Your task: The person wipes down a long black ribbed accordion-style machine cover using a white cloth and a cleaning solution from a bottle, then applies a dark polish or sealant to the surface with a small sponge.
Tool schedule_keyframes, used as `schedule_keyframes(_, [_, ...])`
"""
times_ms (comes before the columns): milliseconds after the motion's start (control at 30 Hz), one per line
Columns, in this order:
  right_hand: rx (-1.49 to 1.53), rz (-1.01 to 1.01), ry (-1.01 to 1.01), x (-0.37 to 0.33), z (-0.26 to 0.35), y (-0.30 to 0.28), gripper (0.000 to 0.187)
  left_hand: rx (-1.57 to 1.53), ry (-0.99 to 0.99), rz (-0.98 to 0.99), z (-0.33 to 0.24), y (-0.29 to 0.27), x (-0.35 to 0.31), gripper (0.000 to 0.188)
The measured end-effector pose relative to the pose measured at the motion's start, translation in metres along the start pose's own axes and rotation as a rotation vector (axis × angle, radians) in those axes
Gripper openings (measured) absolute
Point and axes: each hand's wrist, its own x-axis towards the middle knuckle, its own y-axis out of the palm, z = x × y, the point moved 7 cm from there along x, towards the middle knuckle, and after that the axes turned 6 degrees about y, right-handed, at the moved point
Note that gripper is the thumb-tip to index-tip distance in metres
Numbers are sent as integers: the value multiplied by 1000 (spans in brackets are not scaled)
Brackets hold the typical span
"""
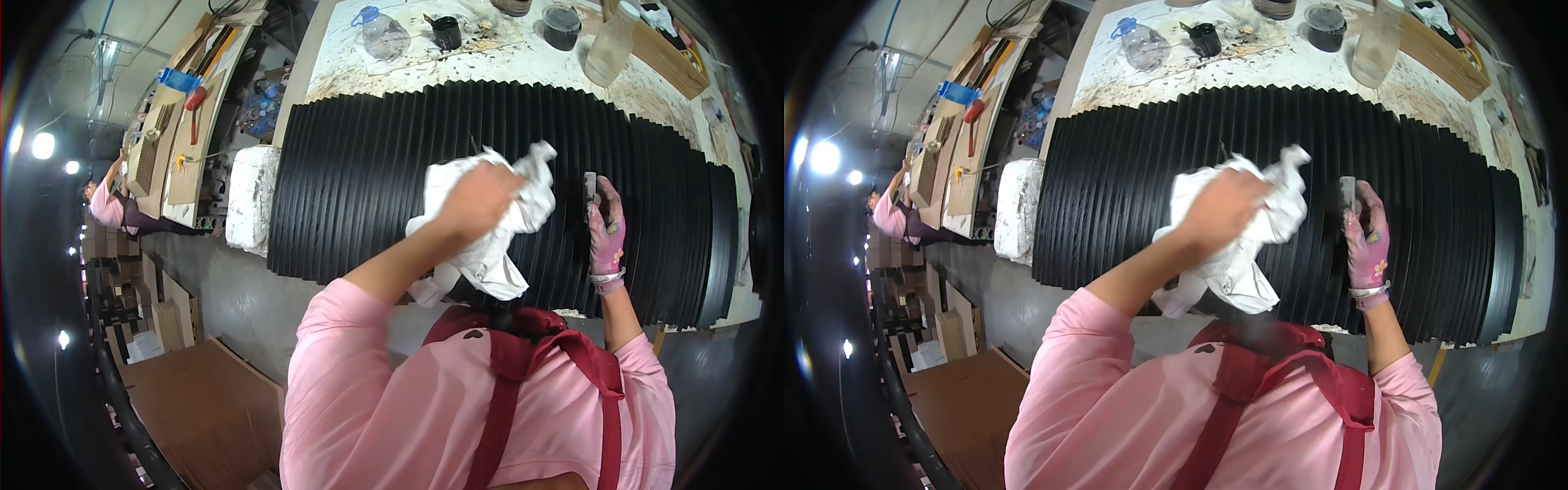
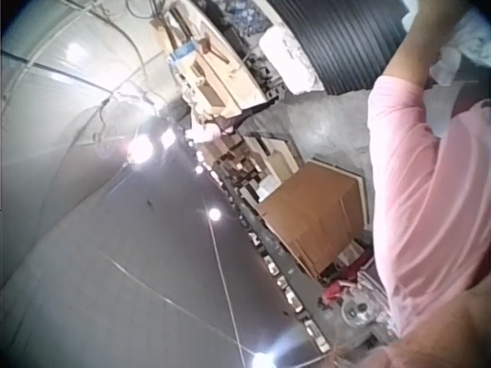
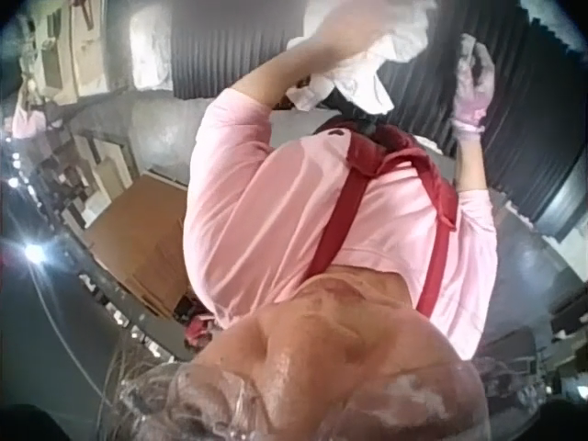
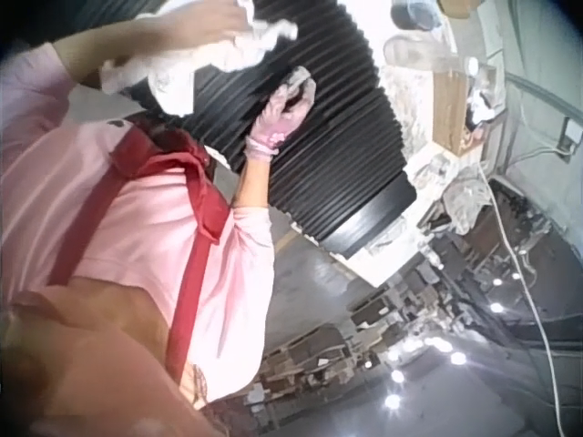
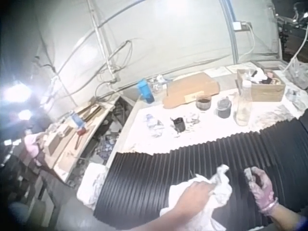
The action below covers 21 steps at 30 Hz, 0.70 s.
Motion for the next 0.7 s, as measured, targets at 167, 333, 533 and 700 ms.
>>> schedule_keyframes(167, [19, -3, 96, 0, 4, 3, 57, 311, -418, -258, 89, -74, -29, 55])
schedule_keyframes(333, [-150, 0, -2, 5, 23, 10, 51, 368, -300, -150, 116, -60, -38, 44])
schedule_keyframes(533, [234, -171, 212, -19, 31, -29, 57, 315, -80, -344, 67, -50, 63, 45])
schedule_keyframes(700, [12, -206, 210, -23, 50, -91, 58, 266, -14, -77, 39, 0, 86, 42])
